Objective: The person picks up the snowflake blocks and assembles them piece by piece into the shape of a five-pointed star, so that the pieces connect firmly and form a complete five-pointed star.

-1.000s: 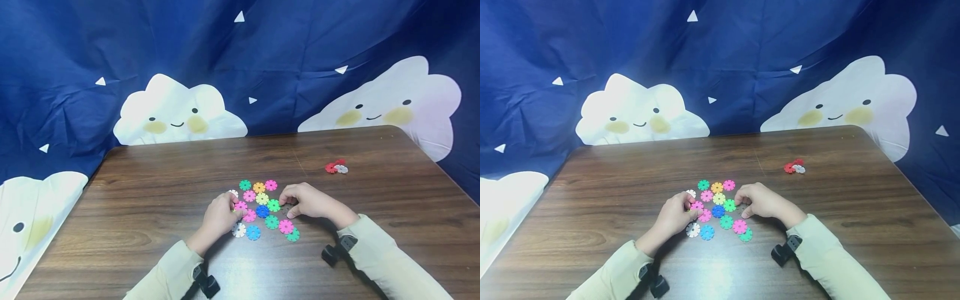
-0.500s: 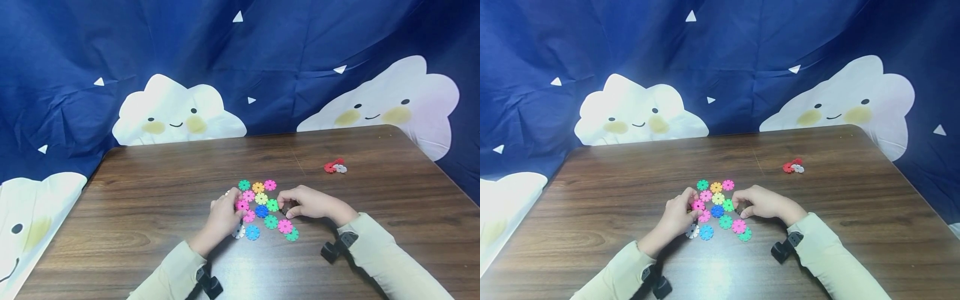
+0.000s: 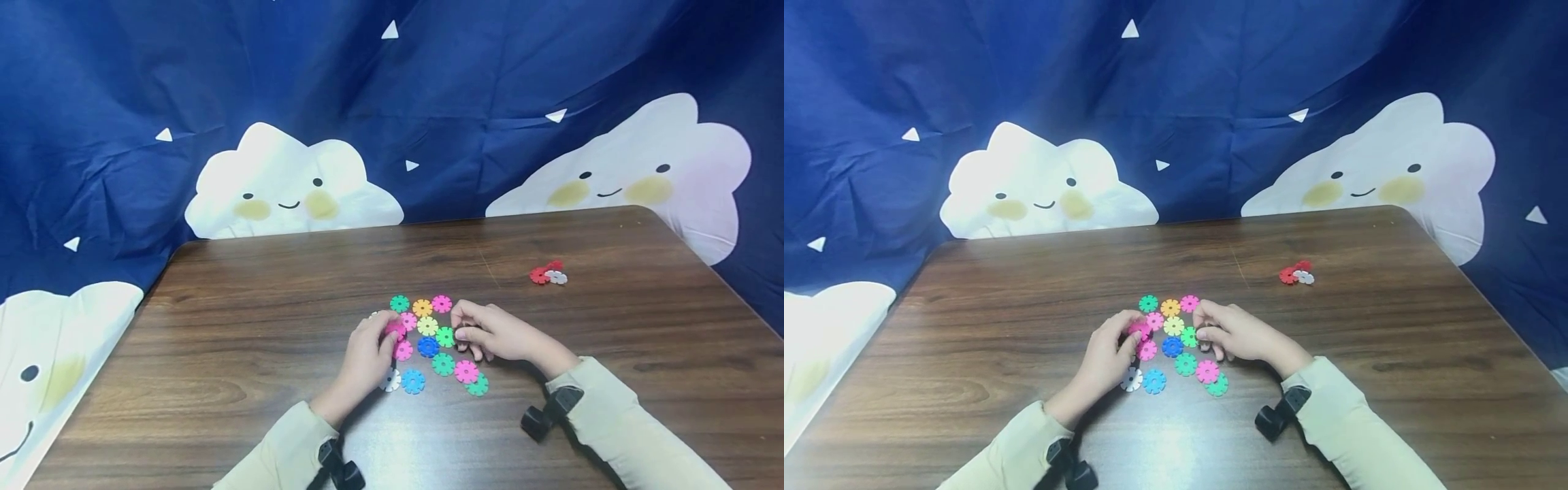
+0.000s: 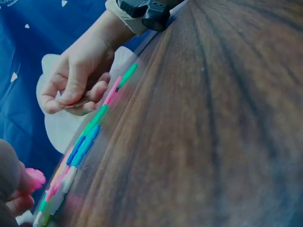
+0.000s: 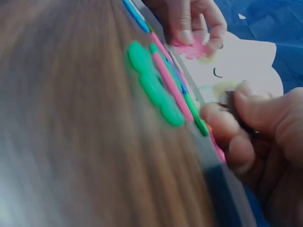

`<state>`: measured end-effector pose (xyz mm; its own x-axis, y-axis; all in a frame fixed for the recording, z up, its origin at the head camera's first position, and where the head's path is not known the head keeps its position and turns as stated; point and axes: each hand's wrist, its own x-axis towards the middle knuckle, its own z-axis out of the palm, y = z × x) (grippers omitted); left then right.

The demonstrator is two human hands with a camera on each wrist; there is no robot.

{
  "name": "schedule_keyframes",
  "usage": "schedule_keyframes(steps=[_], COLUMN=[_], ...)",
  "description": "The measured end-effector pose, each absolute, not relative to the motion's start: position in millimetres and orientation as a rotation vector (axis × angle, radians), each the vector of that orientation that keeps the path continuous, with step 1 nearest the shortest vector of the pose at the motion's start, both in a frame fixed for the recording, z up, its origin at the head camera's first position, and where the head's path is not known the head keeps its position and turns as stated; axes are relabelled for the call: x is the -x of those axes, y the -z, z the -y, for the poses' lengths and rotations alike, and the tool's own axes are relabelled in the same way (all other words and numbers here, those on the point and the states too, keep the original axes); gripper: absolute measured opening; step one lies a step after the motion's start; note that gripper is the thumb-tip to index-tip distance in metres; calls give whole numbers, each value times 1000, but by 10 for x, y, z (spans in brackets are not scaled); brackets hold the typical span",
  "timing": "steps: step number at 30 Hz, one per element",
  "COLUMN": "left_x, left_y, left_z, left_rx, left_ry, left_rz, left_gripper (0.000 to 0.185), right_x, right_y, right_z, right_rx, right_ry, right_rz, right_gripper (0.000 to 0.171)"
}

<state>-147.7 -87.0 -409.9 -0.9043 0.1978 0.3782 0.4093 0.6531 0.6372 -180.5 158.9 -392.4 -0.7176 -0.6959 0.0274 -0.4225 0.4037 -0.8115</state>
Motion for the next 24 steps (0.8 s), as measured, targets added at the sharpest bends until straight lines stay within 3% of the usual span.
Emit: schedule_keyframes(steps=[15, 24], left_x=[1364, 1342], left_y=[3875, 3824], left_z=[652, 541], left_rx=[306, 127], left_ry=[1866, 2170], left_rz=[2376, 2283], left_gripper=[20, 23], right_x=[1634, 1537], right_y=[3932, 3938], right_z=[-1242, -1126], right_rx=[829, 1082], right_ry=[1721, 1697], right_rz=[-2458, -2674], right_gripper=[6, 11])
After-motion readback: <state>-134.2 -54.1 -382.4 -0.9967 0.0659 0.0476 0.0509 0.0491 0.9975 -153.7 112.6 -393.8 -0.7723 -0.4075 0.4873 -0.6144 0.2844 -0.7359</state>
